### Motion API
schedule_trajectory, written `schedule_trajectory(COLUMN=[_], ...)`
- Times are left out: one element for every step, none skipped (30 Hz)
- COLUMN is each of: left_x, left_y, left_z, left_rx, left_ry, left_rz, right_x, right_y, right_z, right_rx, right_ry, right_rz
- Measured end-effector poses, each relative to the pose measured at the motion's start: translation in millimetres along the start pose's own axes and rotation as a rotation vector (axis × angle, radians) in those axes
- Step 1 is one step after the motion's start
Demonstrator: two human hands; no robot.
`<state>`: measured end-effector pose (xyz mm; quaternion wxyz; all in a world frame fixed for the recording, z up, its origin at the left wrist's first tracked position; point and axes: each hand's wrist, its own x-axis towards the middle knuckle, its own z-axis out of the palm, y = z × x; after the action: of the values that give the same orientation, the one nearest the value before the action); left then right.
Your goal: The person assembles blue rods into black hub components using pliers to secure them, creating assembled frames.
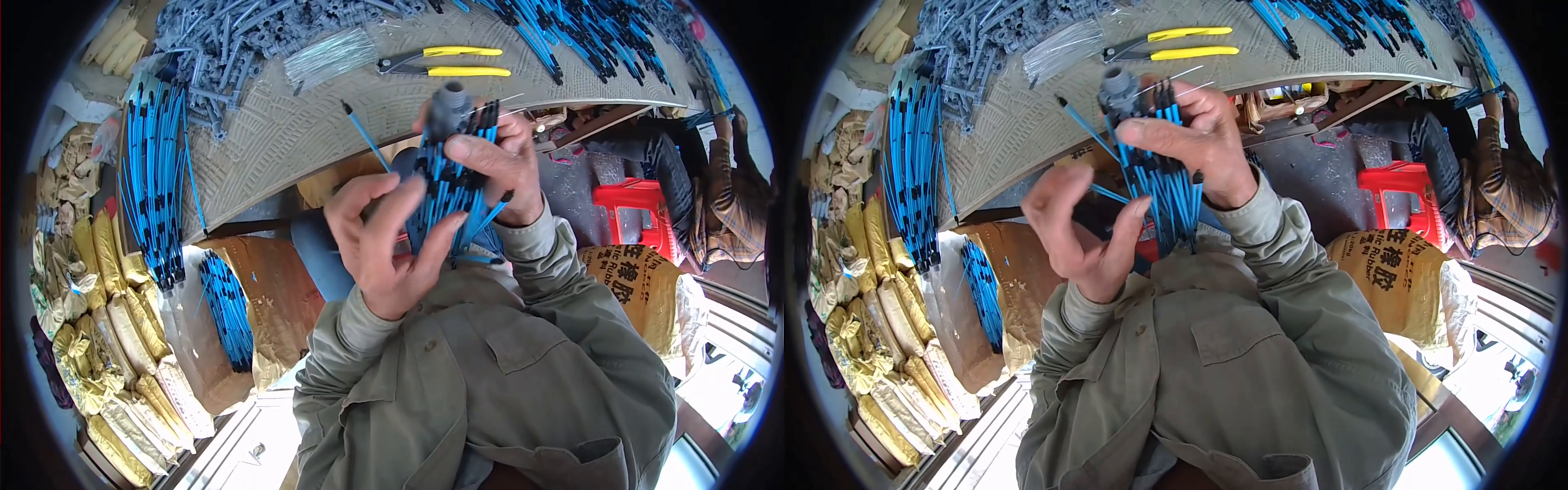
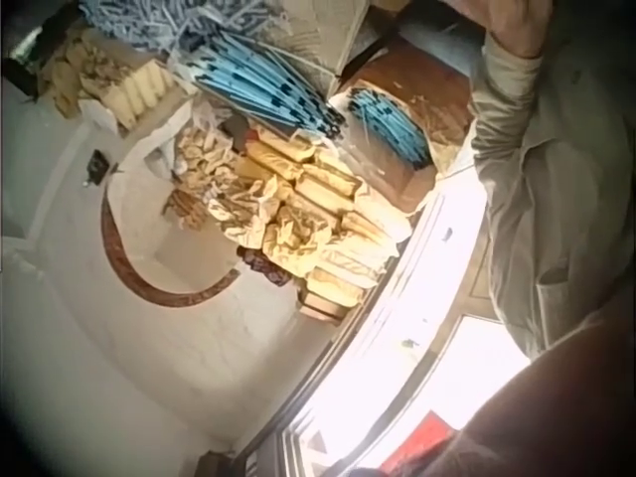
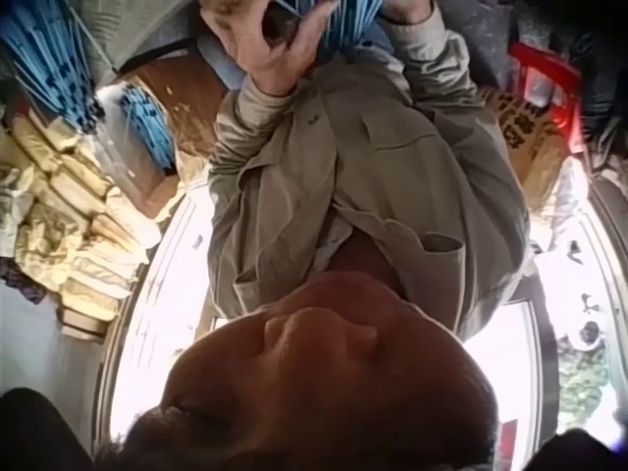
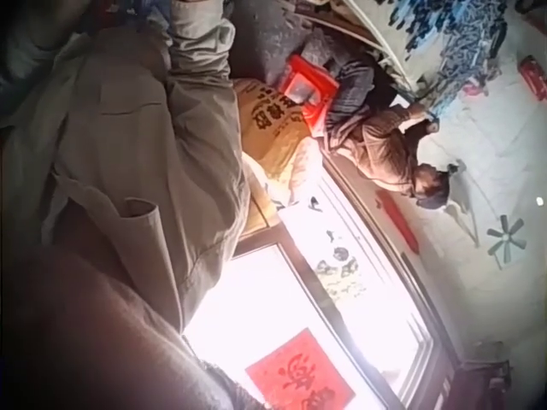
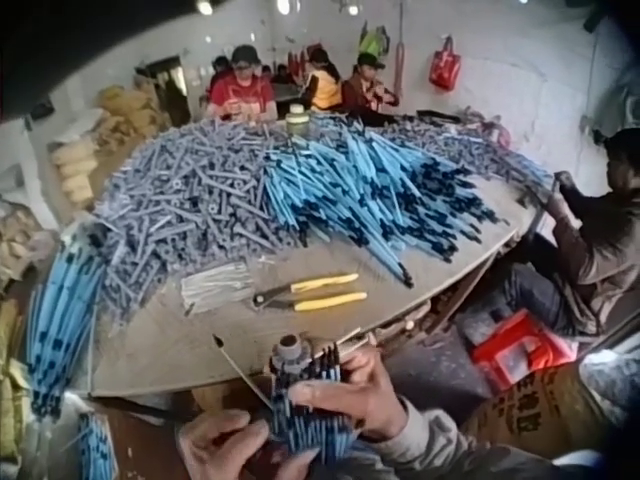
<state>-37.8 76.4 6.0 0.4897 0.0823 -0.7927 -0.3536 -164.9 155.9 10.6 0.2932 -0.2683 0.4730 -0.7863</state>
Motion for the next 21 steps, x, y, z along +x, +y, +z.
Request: schedule_trajectory(left_x=[2, 4, 5, 6, 6, 6, 6, 7, 7, 8, 8, 6, 3, 1, -1, -3, -1, 2, 4, 7, 9], left_y=[5, 10, 12, 13, 13, 13, 13, 12, 10, 6, 3, 0, -1, -2, -4, -5, 0, 6, 9, 9, 8], left_z=[-2, -3, -3, -3, -2, -1, 0, -1, -3, -6, -9, -13, -19, -23, -26, -25, -21, -16, -15, -15, -16], left_rx=[0.073, 0.147, 0.221, 0.214, 0.217, 0.221, 0.227, 0.226, 0.121, 0.018, -0.084, -0.083, -0.33, -0.577, -0.825, -0.822, -0.663, -0.503, -0.343, -0.338, -0.167], left_ry=[-0.034, -0.067, -0.1, -0.108, -0.095, -0.082, -0.066, -0.071, -0.152, -0.231, -0.31, -0.312, -0.41, -0.506, -0.6, -0.601, -0.453, -0.305, -0.156, -0.154, -0.208], left_rz=[0.007, 0.016, 0.026, 0.035, 0.007, -0.022, -0.052, -0.046, 0.025, 0.095, 0.164, 0.17, 0.133, 0.093, 0.049, 0.054, -0.034, -0.119, -0.201, -0.2, -0.051], right_x=[1, 2, 2, 3, 3, 4, 4, 3, 3, 3, 3, 3, 2, 2, 2, 3, 2, 1, 0, -1, -2], right_y=[0, 1, 1, 1, 1, 1, 1, 0, -1, -3, -4, -7, -10, -14, -15, -16, -16, -15, -15, -14, -11], right_z=[1, 2, 3, 4, 4, 5, 4, 4, 4, 5, 6, 5, 3, 0, 0, 1, 3, 5, 7, 8, 9], right_rx=[-0.007, -0.014, -0.02, -0.02, -0.013, -0.005, 0.003, 0.006, 0.028, 0.051, 0.073, 0.076, 0.086, 0.097, 0.107, 0.108, 0.083, 0.058, 0.033, 0.035, 0.053], right_ry=[-0.037, -0.074, -0.111, -0.1, -0.109, -0.119, -0.132, -0.127, -0.104, -0.084, -0.064, -0.064, -0.048, -0.032, -0.017, -0.019, -0.03, -0.041, -0.051, -0.055, -0.07], right_rz=[0.006, 0.011, 0.016, 0.007, 0.022, 0.037, 0.055, 0.049, 0.061, 0.073, 0.086, 0.08, 0.106, 0.132, 0.159, 0.154, 0.106, 0.057, 0.009, 0.008, -0.015])
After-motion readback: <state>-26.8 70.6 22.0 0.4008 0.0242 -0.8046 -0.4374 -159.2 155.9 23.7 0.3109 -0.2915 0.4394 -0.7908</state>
